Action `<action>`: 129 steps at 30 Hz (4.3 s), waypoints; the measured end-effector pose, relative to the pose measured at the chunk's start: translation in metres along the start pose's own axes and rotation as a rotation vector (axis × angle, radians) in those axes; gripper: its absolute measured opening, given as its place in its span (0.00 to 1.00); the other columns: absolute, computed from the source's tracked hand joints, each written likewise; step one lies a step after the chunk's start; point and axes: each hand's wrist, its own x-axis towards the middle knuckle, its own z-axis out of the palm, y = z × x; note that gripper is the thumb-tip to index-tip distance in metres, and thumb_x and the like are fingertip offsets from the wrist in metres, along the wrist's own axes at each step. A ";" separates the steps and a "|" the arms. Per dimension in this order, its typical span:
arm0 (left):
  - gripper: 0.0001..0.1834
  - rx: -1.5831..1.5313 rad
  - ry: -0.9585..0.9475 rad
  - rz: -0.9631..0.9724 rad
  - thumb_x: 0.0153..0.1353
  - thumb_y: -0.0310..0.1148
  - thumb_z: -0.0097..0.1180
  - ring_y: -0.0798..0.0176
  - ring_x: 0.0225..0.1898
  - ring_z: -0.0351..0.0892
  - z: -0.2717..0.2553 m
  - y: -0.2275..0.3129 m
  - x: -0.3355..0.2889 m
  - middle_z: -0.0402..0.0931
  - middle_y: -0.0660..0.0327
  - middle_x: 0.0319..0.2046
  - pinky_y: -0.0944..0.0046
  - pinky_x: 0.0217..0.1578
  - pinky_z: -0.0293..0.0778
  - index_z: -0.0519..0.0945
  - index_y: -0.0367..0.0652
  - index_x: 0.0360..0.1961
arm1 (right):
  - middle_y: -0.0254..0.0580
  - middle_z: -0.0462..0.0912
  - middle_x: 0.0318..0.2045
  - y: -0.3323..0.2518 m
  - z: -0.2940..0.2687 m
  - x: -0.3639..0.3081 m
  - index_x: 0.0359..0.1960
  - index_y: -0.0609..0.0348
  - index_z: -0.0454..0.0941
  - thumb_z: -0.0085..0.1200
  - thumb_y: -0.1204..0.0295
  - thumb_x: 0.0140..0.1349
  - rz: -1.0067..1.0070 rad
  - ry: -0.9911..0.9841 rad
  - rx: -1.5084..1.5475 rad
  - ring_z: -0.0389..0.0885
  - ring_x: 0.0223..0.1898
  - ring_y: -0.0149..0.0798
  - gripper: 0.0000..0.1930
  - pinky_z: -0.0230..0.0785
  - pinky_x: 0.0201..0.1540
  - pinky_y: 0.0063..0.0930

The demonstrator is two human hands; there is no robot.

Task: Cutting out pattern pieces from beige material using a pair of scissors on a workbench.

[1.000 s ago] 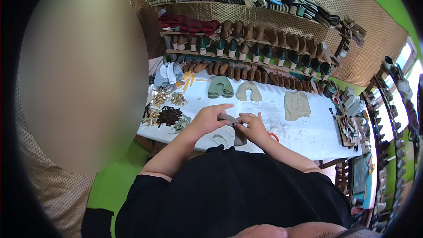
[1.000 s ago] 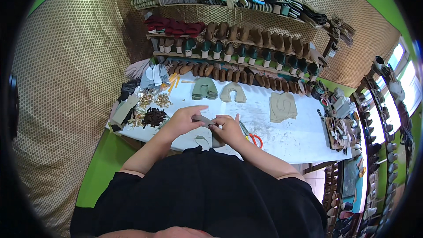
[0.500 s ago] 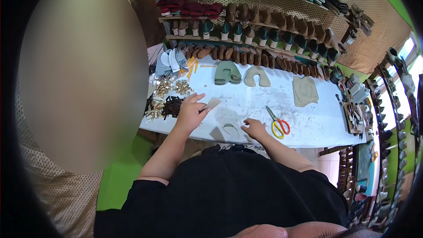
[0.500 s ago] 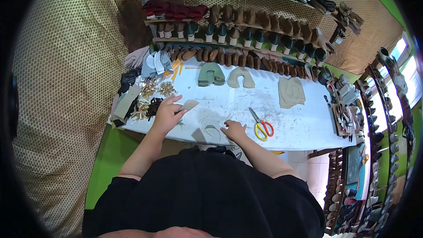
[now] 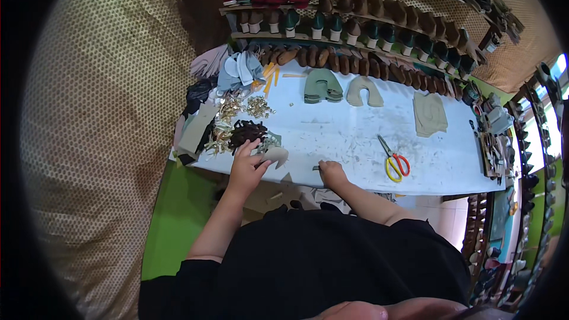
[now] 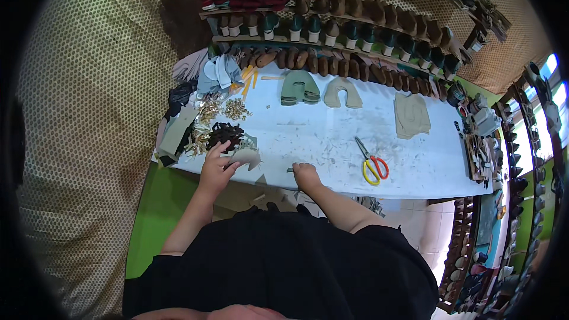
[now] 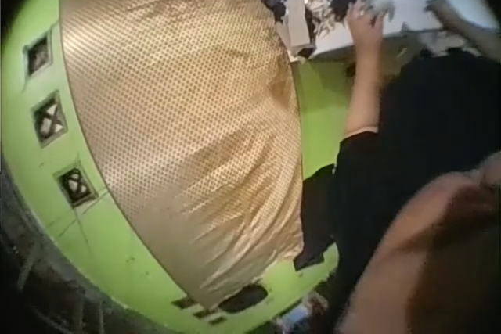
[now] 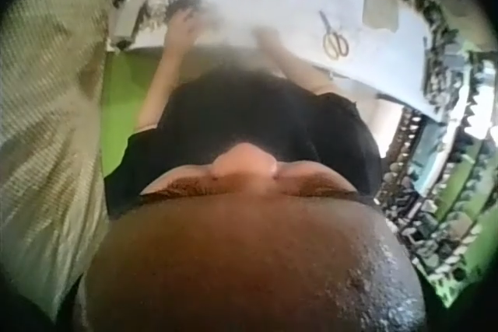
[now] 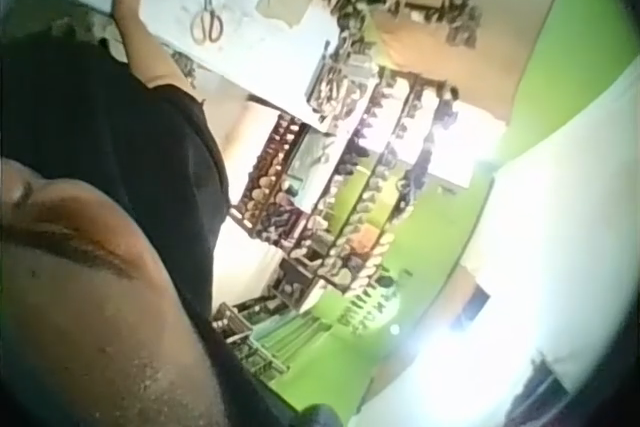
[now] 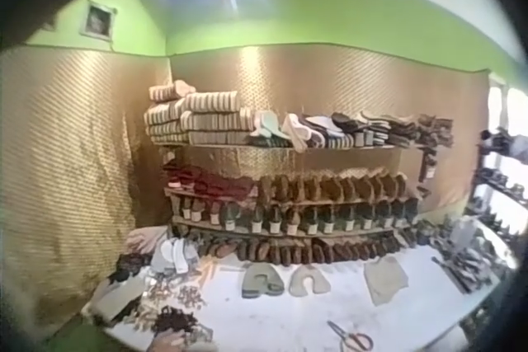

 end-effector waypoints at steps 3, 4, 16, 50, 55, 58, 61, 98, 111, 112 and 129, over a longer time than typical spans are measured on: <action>0.09 0.006 0.030 -0.030 0.53 0.34 0.68 0.40 0.66 0.64 -0.006 -0.013 -0.010 0.74 0.53 0.61 0.47 0.64 0.63 0.88 0.43 0.35 | 0.57 0.82 0.31 -0.003 0.000 0.006 0.43 0.60 0.75 0.52 0.73 0.59 -0.050 0.063 -0.054 0.81 0.36 0.56 0.11 0.73 0.40 0.52; 0.09 0.004 0.035 -0.033 0.53 0.34 0.68 0.40 0.66 0.64 -0.008 -0.017 -0.012 0.74 0.53 0.61 0.47 0.64 0.63 0.88 0.43 0.35 | 0.58 0.82 0.30 -0.005 0.002 0.012 0.42 0.60 0.74 0.52 0.73 0.59 0.010 0.068 -0.022 0.82 0.37 0.56 0.09 0.73 0.40 0.53; 0.09 0.009 0.135 -0.075 0.53 0.35 0.69 0.43 0.66 0.64 -0.028 -0.038 -0.003 0.73 0.53 0.62 0.50 0.64 0.62 0.89 0.44 0.35 | 0.55 0.78 0.57 -0.077 -0.021 0.136 0.58 0.65 0.74 0.59 0.64 0.62 0.519 -0.076 1.103 0.77 0.58 0.45 0.25 0.70 0.57 0.34; 0.13 -0.105 -0.602 -0.125 0.58 0.42 0.64 0.53 0.29 0.82 0.282 0.096 0.241 0.83 0.55 0.28 0.56 0.31 0.75 0.85 0.44 0.36 | 0.34 0.86 0.31 0.197 -0.233 0.065 0.41 0.47 0.81 0.58 0.60 0.61 0.408 -0.131 0.346 0.84 0.39 0.43 0.11 0.51 0.60 0.74; 0.11 0.028 -0.515 -0.135 0.57 0.41 0.63 0.46 0.34 0.82 0.349 0.073 0.305 0.83 0.52 0.30 0.50 0.35 0.76 0.84 0.45 0.33 | 0.35 0.86 0.32 0.270 -0.202 0.122 0.39 0.46 0.83 0.59 0.61 0.60 0.456 -0.044 0.195 0.83 0.42 0.44 0.09 0.48 0.61 0.78; 0.11 0.069 -0.427 -0.159 0.55 0.40 0.65 0.45 0.36 0.82 0.374 0.057 0.343 0.83 0.51 0.32 0.48 0.37 0.76 0.84 0.46 0.34 | 0.37 0.86 0.34 0.298 -0.190 0.161 0.38 0.46 0.84 0.60 0.63 0.58 0.470 0.021 0.149 0.80 0.48 0.46 0.08 0.43 0.62 0.83; 0.12 0.157 -0.346 -0.108 0.55 0.41 0.65 0.47 0.35 0.83 0.390 0.045 0.375 0.84 0.53 0.32 0.49 0.37 0.78 0.84 0.46 0.35 | 0.38 0.85 0.35 0.321 -0.181 0.194 0.40 0.47 0.83 0.61 0.65 0.56 0.458 0.063 0.133 0.78 0.51 0.46 0.10 0.40 0.63 0.83; 0.36 0.344 -0.368 0.134 0.63 0.37 0.44 0.42 0.75 0.48 0.446 0.047 0.367 0.51 0.44 0.73 0.44 0.72 0.48 0.57 0.34 0.71 | 0.50 0.60 0.71 0.345 -0.124 0.215 0.70 0.62 0.59 0.50 0.61 0.64 0.002 0.136 -0.022 0.52 0.75 0.47 0.34 0.40 0.75 0.51; 0.40 0.365 -0.427 0.043 0.64 0.42 0.47 0.41 0.76 0.43 0.433 0.051 0.331 0.45 0.42 0.74 0.45 0.72 0.46 0.52 0.33 0.72 | 0.54 0.51 0.74 0.317 -0.128 0.182 0.72 0.65 0.53 0.51 0.55 0.65 0.244 0.101 -0.037 0.43 0.76 0.52 0.40 0.31 0.74 0.58; 0.41 0.369 -0.450 0.029 0.65 0.44 0.47 0.43 0.76 0.41 0.429 0.052 0.327 0.43 0.43 0.75 0.46 0.73 0.45 0.51 0.34 0.73 | 0.54 0.50 0.74 0.316 -0.128 0.178 0.72 0.65 0.52 0.51 0.55 0.65 0.235 0.090 -0.047 0.43 0.76 0.53 0.40 0.31 0.74 0.59; 0.40 0.357 -0.680 0.058 0.65 0.51 0.52 0.42 0.74 0.52 0.363 0.025 0.252 0.55 0.45 0.72 0.48 0.71 0.53 0.59 0.34 0.70 | 0.47 0.50 0.76 0.280 -0.153 0.084 0.74 0.61 0.52 0.42 0.46 0.69 0.230 -0.194 -0.120 0.46 0.77 0.45 0.39 0.33 0.76 0.54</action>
